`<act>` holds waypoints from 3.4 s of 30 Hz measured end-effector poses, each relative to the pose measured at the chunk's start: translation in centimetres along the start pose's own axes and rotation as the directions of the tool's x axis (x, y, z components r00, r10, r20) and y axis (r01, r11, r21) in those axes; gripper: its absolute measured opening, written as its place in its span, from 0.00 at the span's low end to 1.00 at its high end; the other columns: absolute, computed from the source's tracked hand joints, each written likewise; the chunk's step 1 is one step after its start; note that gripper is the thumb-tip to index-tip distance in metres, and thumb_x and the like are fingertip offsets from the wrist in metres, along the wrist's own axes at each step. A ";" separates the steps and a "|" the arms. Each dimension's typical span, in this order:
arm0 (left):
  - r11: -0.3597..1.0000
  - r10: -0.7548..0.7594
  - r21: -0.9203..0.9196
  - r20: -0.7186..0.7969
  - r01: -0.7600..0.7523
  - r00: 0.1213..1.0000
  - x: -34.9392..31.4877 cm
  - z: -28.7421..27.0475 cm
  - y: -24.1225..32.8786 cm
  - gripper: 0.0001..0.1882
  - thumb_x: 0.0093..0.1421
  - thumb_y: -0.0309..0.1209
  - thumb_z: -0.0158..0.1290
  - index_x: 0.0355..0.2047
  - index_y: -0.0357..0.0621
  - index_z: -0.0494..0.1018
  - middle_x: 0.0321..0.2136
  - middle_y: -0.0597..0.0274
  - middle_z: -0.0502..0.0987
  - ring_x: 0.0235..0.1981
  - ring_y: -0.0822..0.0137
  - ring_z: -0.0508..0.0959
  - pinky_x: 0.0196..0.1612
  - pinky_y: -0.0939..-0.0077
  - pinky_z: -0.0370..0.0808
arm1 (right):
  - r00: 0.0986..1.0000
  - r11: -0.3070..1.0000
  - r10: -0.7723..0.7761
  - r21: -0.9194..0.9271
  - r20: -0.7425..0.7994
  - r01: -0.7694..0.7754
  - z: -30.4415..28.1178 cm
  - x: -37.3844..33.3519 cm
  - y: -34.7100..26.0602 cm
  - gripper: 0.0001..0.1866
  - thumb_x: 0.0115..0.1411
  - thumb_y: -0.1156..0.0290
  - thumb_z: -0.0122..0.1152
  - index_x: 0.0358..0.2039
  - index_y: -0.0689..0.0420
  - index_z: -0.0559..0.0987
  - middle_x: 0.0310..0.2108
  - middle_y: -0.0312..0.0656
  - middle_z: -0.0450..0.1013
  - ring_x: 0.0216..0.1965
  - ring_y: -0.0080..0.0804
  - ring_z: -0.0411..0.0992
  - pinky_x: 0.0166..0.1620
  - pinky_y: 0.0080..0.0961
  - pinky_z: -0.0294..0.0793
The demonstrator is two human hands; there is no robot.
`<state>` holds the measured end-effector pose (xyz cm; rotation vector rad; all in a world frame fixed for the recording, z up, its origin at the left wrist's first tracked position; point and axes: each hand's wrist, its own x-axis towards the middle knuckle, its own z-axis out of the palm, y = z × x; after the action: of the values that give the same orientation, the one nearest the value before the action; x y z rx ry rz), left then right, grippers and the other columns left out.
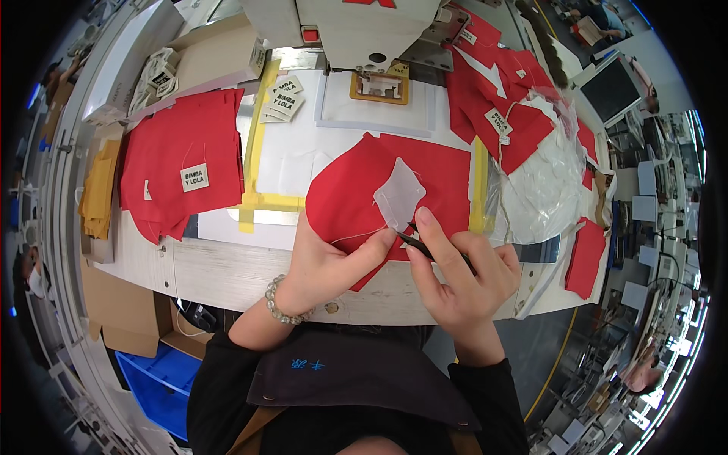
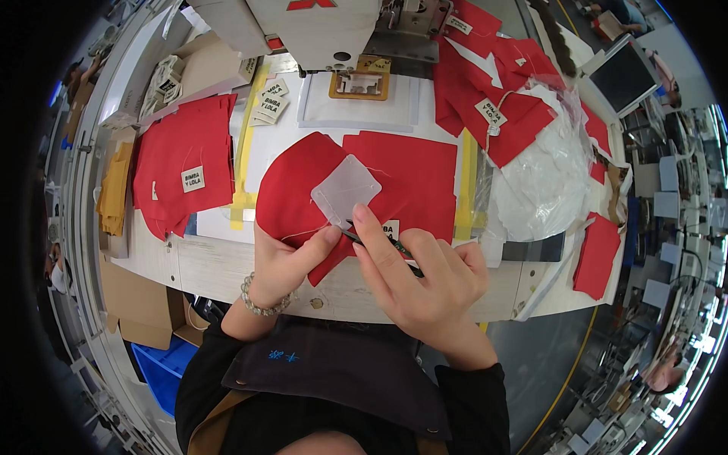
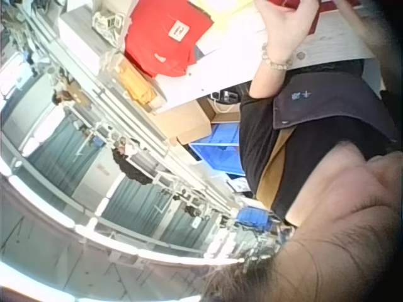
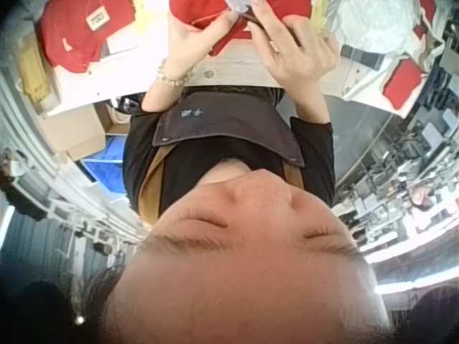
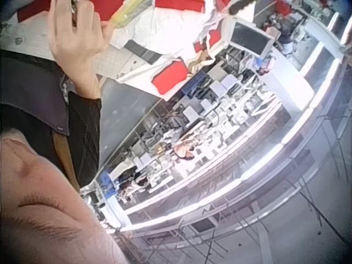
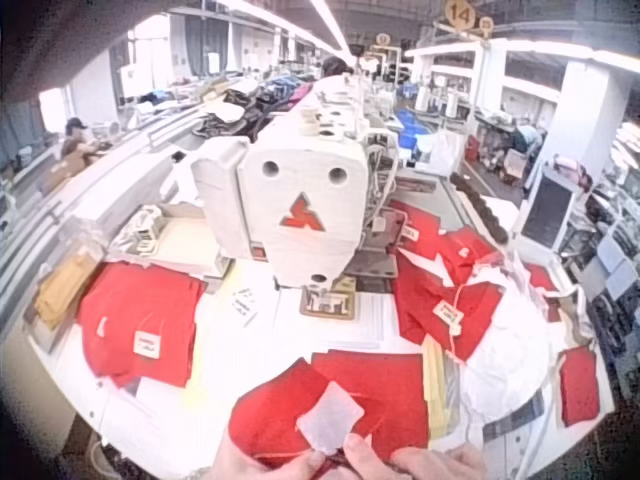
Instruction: The person trims excess white fabric from the edges of red fabric pieces using small scissors. They handle the fabric pieces one at a time, carefully cutting along the seams to remove the overhang. The finished pieces are placed on the table.
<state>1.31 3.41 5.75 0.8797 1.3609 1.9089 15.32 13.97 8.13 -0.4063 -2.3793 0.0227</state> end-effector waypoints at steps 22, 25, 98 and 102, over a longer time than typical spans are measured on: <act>0.989 0.048 0.138 0.013 -0.049 0.999 -0.4 -0.2 -0.3 0.11 0.52 0.21 0.58 0.36 0.36 0.72 0.29 0.65 0.77 0.29 0.75 0.75 0.32 0.80 0.72 | 0.999 1.000 0.005 0.009 0.044 -0.006 -0.7 0.4 -0.5 0.22 0.38 0.69 0.73 0.39 0.52 0.83 0.18 0.27 0.63 0.17 0.17 0.59 0.23 0.20 0.47; 0.990 -0.020 0.140 0.018 0.017 1.000 -0.5 -0.2 0.1 0.09 0.52 0.21 0.58 0.35 0.37 0.73 0.28 0.65 0.77 0.29 0.76 0.75 0.31 0.80 0.72 | 0.999 1.000 -0.025 0.006 0.030 0.025 -0.4 0.2 -0.3 0.22 0.37 0.69 0.73 0.39 0.52 0.84 0.19 0.27 0.63 0.17 0.17 0.59 0.23 0.20 0.47; 0.983 -0.005 -0.179 0.221 0.046 0.975 -1.1 -1.3 -0.7 0.23 0.54 0.21 0.57 0.50 0.39 0.66 0.43 0.64 0.72 0.45 0.75 0.71 0.47 0.77 0.71 | 0.993 0.956 -0.016 0.292 0.115 -0.019 -1.0 1.1 1.6 0.20 0.39 0.67 0.72 0.37 0.46 0.84 0.16 0.24 0.62 0.15 0.16 0.58 0.21 0.21 0.46; 0.989 0.029 -0.144 0.315 0.017 0.949 -0.8 -1.8 -1.2 0.24 0.54 0.20 0.57 0.51 0.39 0.66 0.44 0.64 0.72 0.46 0.75 0.70 0.48 0.77 0.70 | 0.985 0.975 -0.079 0.216 0.151 0.045 -1.9 1.4 1.5 0.20 0.39 0.65 0.72 0.38 0.44 0.84 0.17 0.24 0.61 0.16 0.16 0.58 0.23 0.21 0.47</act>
<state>0.45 2.07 4.06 1.0640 1.0168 1.7545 15.97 15.61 10.25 -0.2353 -2.5121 0.2883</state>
